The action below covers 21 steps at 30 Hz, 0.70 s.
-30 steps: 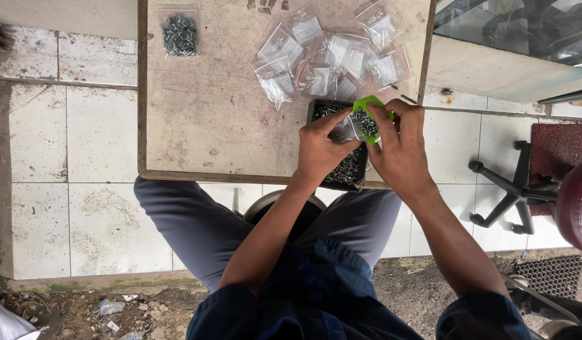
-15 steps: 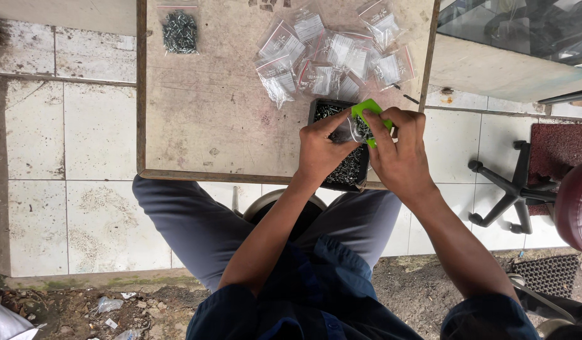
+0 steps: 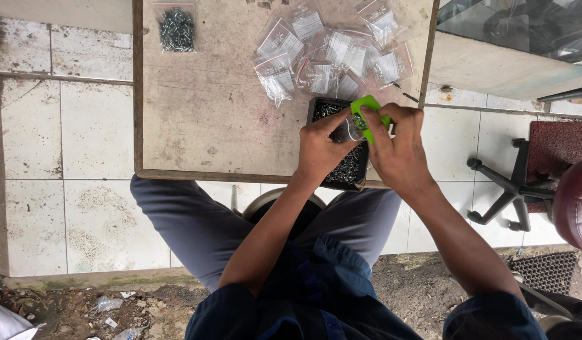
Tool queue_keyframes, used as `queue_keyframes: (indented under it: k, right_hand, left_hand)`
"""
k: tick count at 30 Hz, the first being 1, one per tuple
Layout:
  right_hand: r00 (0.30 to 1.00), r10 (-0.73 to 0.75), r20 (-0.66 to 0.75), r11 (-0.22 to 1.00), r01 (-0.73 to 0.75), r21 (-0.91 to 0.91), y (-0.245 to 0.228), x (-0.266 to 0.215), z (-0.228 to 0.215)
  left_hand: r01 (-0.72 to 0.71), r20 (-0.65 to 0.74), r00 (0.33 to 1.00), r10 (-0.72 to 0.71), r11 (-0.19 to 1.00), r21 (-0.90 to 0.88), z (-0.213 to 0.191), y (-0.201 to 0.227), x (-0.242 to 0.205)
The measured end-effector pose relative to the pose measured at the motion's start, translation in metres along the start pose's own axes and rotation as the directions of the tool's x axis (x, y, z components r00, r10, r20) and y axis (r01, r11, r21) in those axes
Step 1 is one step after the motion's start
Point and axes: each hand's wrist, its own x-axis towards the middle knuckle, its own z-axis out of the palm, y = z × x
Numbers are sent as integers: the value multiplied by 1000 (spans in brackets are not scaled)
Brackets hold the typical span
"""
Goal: The person sits at a table and sorts small metal screws from a black tray into a green container. They then transfer the screws from the green container into small plastic bags and place the filled bags on the table.
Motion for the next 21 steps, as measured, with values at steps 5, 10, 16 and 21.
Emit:
queue_keyframes:
  k: [5, 10, 16, 21]
  right_hand:
    - [1000, -22, -15, 999, 21, -49, 0, 1, 2]
    - [995, -87, -40, 990, 82, -114, 7, -9, 10]
    - [997, 36, -70, 995, -29, 91, 16, 5, -4]
    - [836, 547, 45, 617, -439, 653, 24, 25, 31]
  left_hand:
    - [-1, -5, 1000, 1, 1000, -7, -4, 10, 3]
    - [24, -25, 999, -24, 1000, -12, 0, 2, 2]
    - [-57, -81, 995, 52, 997, -57, -4, 15, 9]
    - [-89, -117, 989, 86, 996, -24, -41, 45, 13]
